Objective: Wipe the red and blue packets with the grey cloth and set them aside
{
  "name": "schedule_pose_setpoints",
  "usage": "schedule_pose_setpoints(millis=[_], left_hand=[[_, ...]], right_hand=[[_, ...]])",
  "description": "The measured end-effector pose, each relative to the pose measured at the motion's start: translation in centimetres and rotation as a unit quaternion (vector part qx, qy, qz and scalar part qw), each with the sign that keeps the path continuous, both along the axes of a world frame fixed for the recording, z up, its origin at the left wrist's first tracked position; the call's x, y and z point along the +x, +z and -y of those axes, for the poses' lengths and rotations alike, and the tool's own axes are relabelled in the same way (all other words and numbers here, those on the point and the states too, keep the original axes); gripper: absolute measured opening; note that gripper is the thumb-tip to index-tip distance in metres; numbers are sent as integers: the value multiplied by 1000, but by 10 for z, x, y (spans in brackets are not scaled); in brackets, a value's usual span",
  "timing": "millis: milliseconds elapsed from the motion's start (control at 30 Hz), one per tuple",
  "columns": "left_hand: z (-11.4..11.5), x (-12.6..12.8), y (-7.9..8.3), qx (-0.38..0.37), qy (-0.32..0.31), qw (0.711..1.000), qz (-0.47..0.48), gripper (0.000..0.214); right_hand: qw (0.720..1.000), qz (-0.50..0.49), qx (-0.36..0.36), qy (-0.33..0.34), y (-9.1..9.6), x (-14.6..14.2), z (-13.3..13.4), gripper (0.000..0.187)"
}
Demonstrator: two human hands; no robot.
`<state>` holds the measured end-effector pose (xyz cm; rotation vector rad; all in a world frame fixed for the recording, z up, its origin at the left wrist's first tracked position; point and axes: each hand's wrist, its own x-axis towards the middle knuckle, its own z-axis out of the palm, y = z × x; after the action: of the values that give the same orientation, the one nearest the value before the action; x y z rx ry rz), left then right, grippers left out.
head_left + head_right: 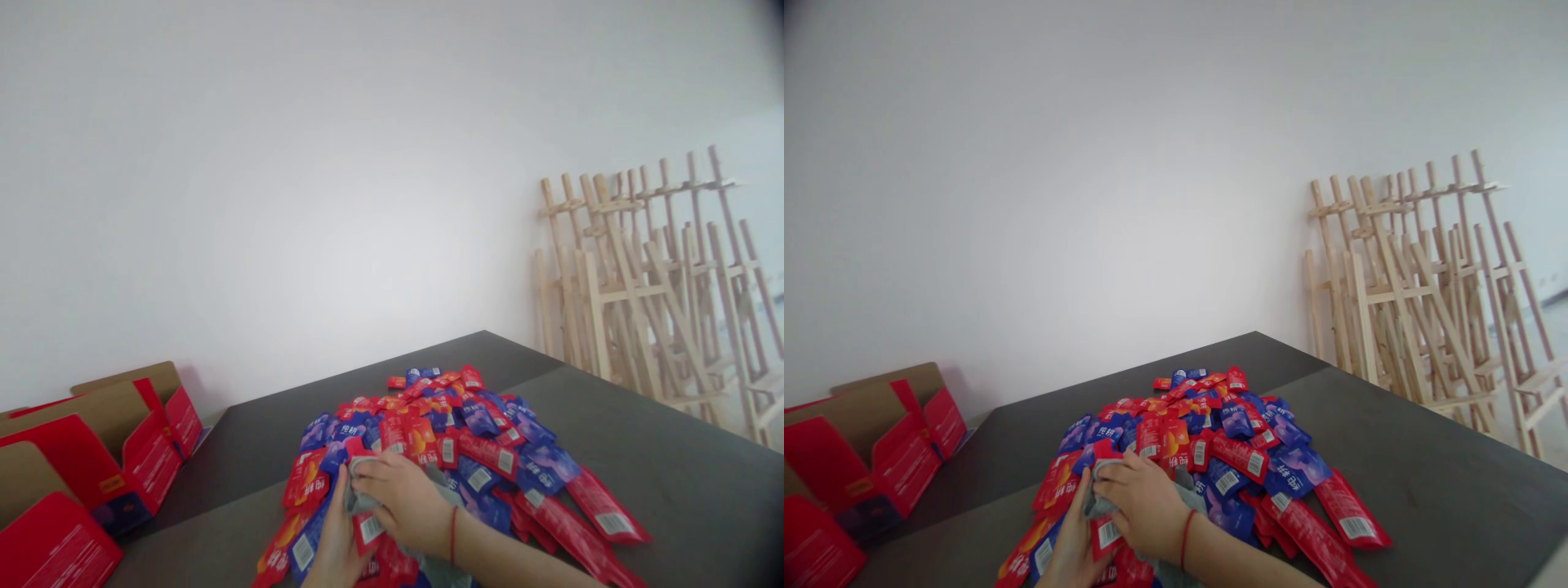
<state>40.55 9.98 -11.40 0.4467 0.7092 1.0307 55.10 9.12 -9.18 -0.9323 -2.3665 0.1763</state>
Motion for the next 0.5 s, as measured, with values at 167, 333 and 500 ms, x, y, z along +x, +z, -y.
schedule_pose_setpoints(millis=[167,333,500], left_hand=[[-4,-7,8,33,-30,999,-14,48],[4,-2,16,9,-32,999,-10,49],[6,6,12,18,-18,999,-26,55]], right_hand=[[992,67,26,100,-9,10,18,33],[995,-28,-12,-90,-12,23,7,38],[986,-55,-37,-152,-12,18,-9,43]])
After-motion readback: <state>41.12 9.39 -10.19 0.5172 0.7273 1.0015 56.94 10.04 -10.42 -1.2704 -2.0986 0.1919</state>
